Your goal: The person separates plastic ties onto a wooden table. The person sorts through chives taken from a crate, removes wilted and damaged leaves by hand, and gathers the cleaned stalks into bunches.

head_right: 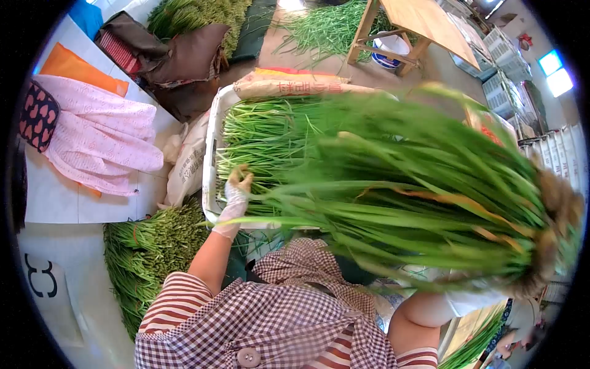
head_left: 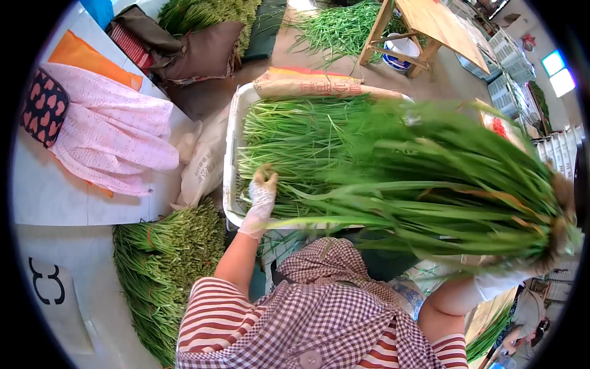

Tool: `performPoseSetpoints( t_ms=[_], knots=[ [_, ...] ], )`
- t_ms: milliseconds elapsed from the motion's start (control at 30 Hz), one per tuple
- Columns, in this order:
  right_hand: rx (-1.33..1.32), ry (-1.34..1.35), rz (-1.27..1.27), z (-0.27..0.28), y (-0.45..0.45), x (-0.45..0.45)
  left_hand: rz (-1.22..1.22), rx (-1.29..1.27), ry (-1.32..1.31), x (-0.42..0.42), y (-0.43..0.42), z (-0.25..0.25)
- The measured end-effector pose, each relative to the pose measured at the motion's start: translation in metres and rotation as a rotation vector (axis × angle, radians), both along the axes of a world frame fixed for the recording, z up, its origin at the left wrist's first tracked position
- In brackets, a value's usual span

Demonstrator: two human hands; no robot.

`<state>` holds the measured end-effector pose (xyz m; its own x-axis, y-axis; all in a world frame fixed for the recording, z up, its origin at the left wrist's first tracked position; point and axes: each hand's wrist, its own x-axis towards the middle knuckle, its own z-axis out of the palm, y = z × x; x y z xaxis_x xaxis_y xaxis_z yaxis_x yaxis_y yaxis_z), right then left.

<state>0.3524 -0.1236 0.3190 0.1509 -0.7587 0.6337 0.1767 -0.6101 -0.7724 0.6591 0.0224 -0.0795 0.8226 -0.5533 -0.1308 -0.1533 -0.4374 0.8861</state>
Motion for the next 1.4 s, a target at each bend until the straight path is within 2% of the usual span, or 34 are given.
performPoseSetpoints(
  t_ms=[33,67,100,133,167,233,267,300,367,400,433,467,533,633,700,767,800,833,900,933,967,1000,1067,1100,1133,1200,1233,1333,1367,1400],
  knots=[
    [-0.134,-0.016,-0.056,0.012,-0.001,-0.005,0.121,-0.025,-0.009,0.0,0.001,0.011],
    [-0.117,0.151,-0.069,0.009,-0.012,-0.013,0.245,-0.048,-0.015,-0.003,0.002,0.015],
    [-0.113,0.324,-0.081,0.006,-0.023,-0.02,0.265,-0.098,-0.167,0.003,0.005,0.013],
    [0.124,0.261,0.017,-0.006,-0.034,-0.014,0.273,-0.151,-0.323,0.01,0.003,0.013],
    [0.111,0.036,0.314,-0.013,-0.038,-0.014,0.282,-0.222,-0.256,0.009,-0.001,0.049],
    [0.063,-0.014,0.29,-0.013,-0.048,-0.024,0.276,-0.237,-0.351,0.016,-0.008,0.078],
    [0.043,0.153,-0.043,-0.012,-0.05,-0.037,0.255,-0.203,-0.458,0.012,-0.009,0.097],
    [0.191,0.021,-0.026,-0.013,-0.048,-0.041,0.152,-0.233,-0.435,0.009,-0.006,0.107],
    [0.168,-0.06,-0.02,0.009,-0.052,-0.085,0.174,-0.402,-0.409,0.008,-0.029,0.101],
    [0.17,-0.121,-0.019,0.032,-0.04,-0.106,0.115,-0.505,-0.391,-0.004,-0.037,0.115],
    [0.078,-0.284,-0.19,0.051,-0.027,-0.119,0.086,-0.518,-0.399,-0.014,-0.047,0.118],
    [-0.014,-0.292,-0.55,0.074,-0.006,-0.127,0.043,-0.539,-0.403,-0.023,-0.059,0.121],
    [-0.251,-0.384,-0.684,0.113,0.021,-0.162,-0.104,-0.585,-0.313,-0.057,-0.077,0.148],
    [-0.712,-0.149,-1.18,0.127,0.039,-0.221,-0.347,-0.693,-0.167,-0.118,-0.115,0.178],
    [-0.714,0.154,-1.657,0.102,0.042,-0.244,-0.583,-0.758,-0.017,-0.169,-0.135,0.196],
    [-0.502,0.032,-1.587,0.046,0.041,-0.249,-0.819,-0.794,0.148,-0.22,-0.143,0.204],
    [-0.425,0.067,-1.629,0.011,0.039,-0.254,-0.945,-0.8,0.247,-0.246,-0.148,0.2],
    [-0.359,0.223,-1.691,-0.027,0.044,-0.254,-1.093,-0.704,0.446,-0.27,-0.145,0.204],
    [-0.267,0.804,-1.818,-0.11,0.059,-0.252,-1.343,-0.409,0.809,-0.314,-0.14,0.21],
    [-0.199,0.919,-1.814,-0.142,0.063,-0.249,-1.438,-0.214,0.973,-0.335,-0.137,0.216],
    [-0.013,0.398,-1.697,-0.171,0.063,-0.249,-1.584,-0.092,1.183,-0.354,-0.138,0.205],
    [-0.029,0.049,-1.568,-0.169,0.061,-0.247,-1.714,0.046,1.397,-0.373,-0.139,0.189],
    [-0.062,-0.604,-1.232,-0.156,0.067,-0.241,-1.814,0.373,1.597,-0.422,-0.127,0.191],
    [0.038,-0.689,-1.236,-0.146,0.074,-0.24,-1.898,0.17,1.854,-0.435,-0.116,0.187],
    [0.016,-0.691,-1.222,-0.143,0.081,-0.24,-1.828,0.095,1.926,-0.449,-0.106,0.186],
    [-0.028,-0.689,-1.184,-0.14,0.096,-0.235,-1.674,-0.067,2.06,-0.47,-0.085,0.236],
    [-0.028,-0.636,-1.174,-0.134,0.106,-0.228,-1.563,-0.094,1.998,-0.48,-0.079,0.241],
    [0.039,-0.701,-1.05,-0.126,0.147,-0.216,-1.499,-0.142,2.032,-0.499,-0.082,0.251],
    [-0.017,-0.734,-0.97,-0.127,0.159,-0.217,-1.444,-0.216,1.793,-0.499,-0.085,0.262],
    [-0.069,-0.766,-0.887,-0.128,0.171,-0.219,-1.462,-0.274,1.925,-0.501,-0.095,0.266]
  ],
)
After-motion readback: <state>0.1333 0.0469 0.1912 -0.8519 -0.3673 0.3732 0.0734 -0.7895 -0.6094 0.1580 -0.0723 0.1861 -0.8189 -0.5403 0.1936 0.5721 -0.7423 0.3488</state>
